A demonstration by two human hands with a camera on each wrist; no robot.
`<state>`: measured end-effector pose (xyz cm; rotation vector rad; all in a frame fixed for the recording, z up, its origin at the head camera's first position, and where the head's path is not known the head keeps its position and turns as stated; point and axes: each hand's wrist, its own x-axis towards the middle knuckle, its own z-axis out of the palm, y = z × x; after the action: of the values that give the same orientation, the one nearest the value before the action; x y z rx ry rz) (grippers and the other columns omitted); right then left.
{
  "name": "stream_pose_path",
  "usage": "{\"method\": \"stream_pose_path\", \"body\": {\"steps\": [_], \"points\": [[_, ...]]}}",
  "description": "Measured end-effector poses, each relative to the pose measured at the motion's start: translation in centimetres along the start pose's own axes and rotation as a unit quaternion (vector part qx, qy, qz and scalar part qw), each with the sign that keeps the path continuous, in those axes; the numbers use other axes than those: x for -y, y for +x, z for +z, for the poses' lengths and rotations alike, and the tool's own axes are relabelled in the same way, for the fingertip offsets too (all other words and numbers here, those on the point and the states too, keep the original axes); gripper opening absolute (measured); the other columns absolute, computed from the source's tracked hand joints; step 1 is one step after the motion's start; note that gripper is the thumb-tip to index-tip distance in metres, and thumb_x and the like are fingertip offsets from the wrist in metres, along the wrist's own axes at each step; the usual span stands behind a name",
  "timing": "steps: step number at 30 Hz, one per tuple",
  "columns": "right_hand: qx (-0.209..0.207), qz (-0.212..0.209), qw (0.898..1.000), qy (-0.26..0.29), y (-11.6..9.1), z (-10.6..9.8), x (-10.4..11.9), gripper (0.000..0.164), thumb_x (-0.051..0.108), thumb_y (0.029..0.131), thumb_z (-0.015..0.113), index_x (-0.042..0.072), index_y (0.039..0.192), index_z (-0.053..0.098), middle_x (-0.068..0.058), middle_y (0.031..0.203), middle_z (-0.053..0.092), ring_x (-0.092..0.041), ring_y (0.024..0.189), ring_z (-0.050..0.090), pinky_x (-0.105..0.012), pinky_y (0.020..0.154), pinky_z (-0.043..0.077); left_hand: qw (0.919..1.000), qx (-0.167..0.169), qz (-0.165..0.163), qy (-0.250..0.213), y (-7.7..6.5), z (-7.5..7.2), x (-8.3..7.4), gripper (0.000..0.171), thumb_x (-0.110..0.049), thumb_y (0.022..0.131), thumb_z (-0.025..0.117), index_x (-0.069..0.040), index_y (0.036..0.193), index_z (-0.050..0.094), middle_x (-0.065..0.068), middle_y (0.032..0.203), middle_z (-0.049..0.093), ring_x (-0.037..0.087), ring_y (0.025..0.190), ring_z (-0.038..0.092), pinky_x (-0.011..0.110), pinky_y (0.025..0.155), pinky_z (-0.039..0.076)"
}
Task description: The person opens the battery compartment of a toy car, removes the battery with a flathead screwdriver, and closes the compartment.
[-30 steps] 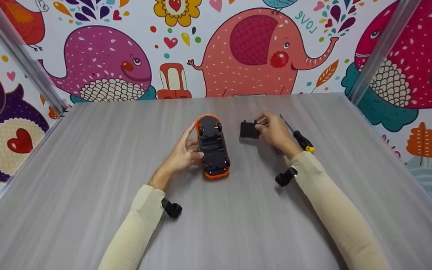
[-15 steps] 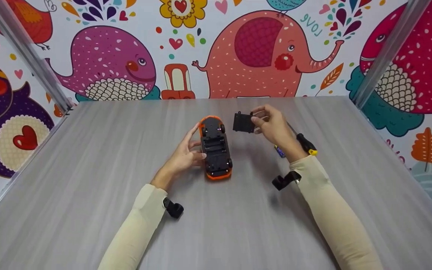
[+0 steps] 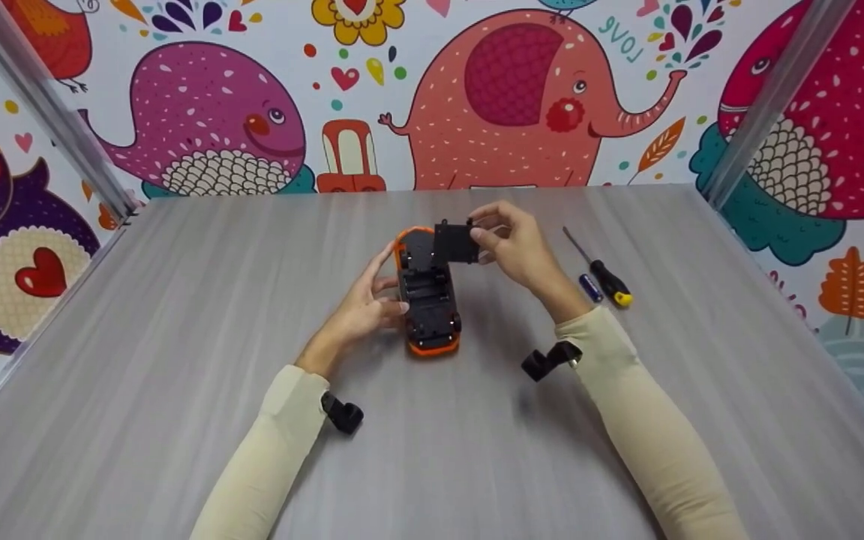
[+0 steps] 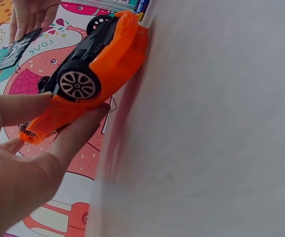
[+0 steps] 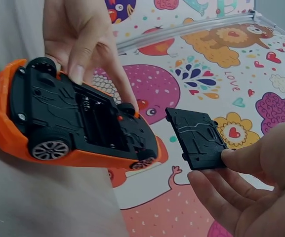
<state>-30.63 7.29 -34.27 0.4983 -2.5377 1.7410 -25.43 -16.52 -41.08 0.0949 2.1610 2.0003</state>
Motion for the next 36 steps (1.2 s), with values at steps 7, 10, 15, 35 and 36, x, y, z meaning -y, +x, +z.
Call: {"method": "stream_pose_path", "body": {"steps": [7, 10, 15, 35, 36], "points": [[0.010, -0.013, 1.000, -0.003, -0.2, 0.7, -0.6, 0.024, 0.005, 0.097, 0.062, 0.002, 0.121, 0.065, -0.017, 0.111, 0.066, -0.023, 0.089, 0.067, -0.030, 0.070, 0.062, 1.0000, 0.002, -0.001, -0.004, 0.1, -0.1, 0.1, 0.098, 0.016, 0.089, 0.054, -0.037, 0.161, 0.015, 0.023, 0.151, 0.045, 0.037, 0.119, 0.063, 0.048, 0.088, 0.060], [0.015, -0.027, 0.999, -0.008, -0.3, 1.0, -0.9, 0.023, 0.005, 0.097, 0.063, 0.003, 0.120, 0.066, -0.016, 0.109, 0.066, -0.022, 0.087, 0.068, -0.030, 0.070, 0.062, 0.9999, 0.007, 0.003, -0.009, 0.1, -0.1, 0.1, 0.098, 0.017, 0.089, 0.054, -0.036, 0.161, 0.014, 0.023, 0.151, 0.044, 0.036, 0.118, 0.063, 0.043, 0.085, 0.061], [0.024, -0.040, 0.999, -0.011, -0.6, 1.5, -1.3, 0.021, 0.003, 0.096, 0.063, 0.002, 0.117, 0.066, -0.016, 0.108, 0.066, -0.021, 0.087, 0.067, -0.028, 0.071, 0.061, 0.9996, 0.017, 0.012, -0.020, 0.0, 0.1, 0.2, 0.099, 0.018, 0.088, 0.053, -0.034, 0.162, 0.012, 0.025, 0.151, 0.043, 0.033, 0.117, 0.062, 0.036, 0.080, 0.061], [0.072, -0.055, 0.995, -0.029, -1.3, 4.0, -2.0, 0.022, 0.003, 0.097, 0.062, 0.005, 0.119, 0.068, -0.014, 0.107, 0.069, -0.022, 0.090, 0.069, -0.035, 0.075, 0.062, 0.9996, 0.021, 0.009, -0.017, -0.3, 0.0, -0.1, 0.100, 0.018, 0.086, 0.053, -0.032, 0.162, 0.013, 0.026, 0.151, 0.043, 0.027, 0.107, 0.064, 0.037, 0.082, 0.061], [0.073, -0.058, 0.995, -0.030, -1.3, 4.0, -2.1, 0.022, 0.003, 0.097, 0.062, 0.004, 0.118, 0.068, -0.015, 0.106, 0.069, -0.022, 0.089, 0.068, -0.035, 0.075, 0.062, 0.9995, 0.024, 0.009, -0.021, -0.3, 0.0, -0.1, 0.100, 0.018, 0.086, 0.053, -0.033, 0.162, 0.012, 0.026, 0.150, 0.043, 0.026, 0.105, 0.065, 0.037, 0.081, 0.061]]}}
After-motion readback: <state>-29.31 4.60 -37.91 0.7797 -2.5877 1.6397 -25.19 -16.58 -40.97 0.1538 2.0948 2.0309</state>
